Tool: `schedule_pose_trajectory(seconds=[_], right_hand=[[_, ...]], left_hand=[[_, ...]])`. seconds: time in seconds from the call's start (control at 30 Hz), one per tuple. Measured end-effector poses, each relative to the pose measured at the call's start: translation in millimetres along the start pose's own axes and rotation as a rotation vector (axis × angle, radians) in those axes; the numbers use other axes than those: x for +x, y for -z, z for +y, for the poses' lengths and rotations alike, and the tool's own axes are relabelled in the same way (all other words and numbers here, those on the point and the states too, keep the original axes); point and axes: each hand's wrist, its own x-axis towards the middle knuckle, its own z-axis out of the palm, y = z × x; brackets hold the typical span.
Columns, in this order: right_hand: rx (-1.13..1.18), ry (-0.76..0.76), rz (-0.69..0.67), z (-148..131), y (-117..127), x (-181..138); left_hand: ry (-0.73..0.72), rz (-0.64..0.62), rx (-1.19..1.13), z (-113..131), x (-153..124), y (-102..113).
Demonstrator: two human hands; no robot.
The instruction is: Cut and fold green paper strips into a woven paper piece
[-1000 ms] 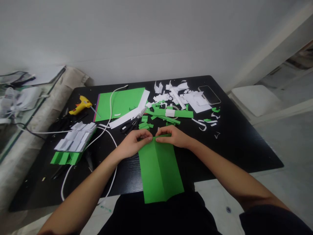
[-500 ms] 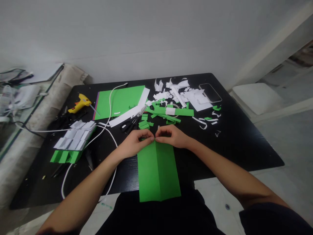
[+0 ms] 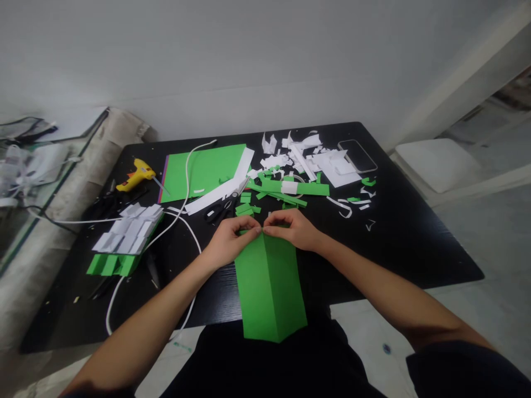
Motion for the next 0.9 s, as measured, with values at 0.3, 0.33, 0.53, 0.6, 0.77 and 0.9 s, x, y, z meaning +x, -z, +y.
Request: schedule_pose_trajectory(seconds=[0.3, 0.33, 0.53, 0.6, 0.77, 0.9], right_hand=[[-0.031, -0.029, 0.075, 1, 1, 1], [-0.038, -0.034, 0.09, 2, 2, 1], [-0.056, -0.037, 0.124, 7, 4, 3], [-0.067, -0.028, 0.132, 8, 4, 3], [-0.089, 0.007, 0.148, 7, 5, 3], [-0.064, 0.017, 0.177, 6, 7, 3]], left_hand=[[0.041, 0.036, -0.019, 1, 2, 4], [0.048, 0.044, -0.016, 0, 2, 4], [0.028, 0.104, 0.067, -2, 2, 6], [0.02, 0.112, 0.086, -3, 2, 6], [0.027, 0.133, 0.091, -3, 2, 8], [0.038, 0.186, 0.042, 1, 2, 9]])
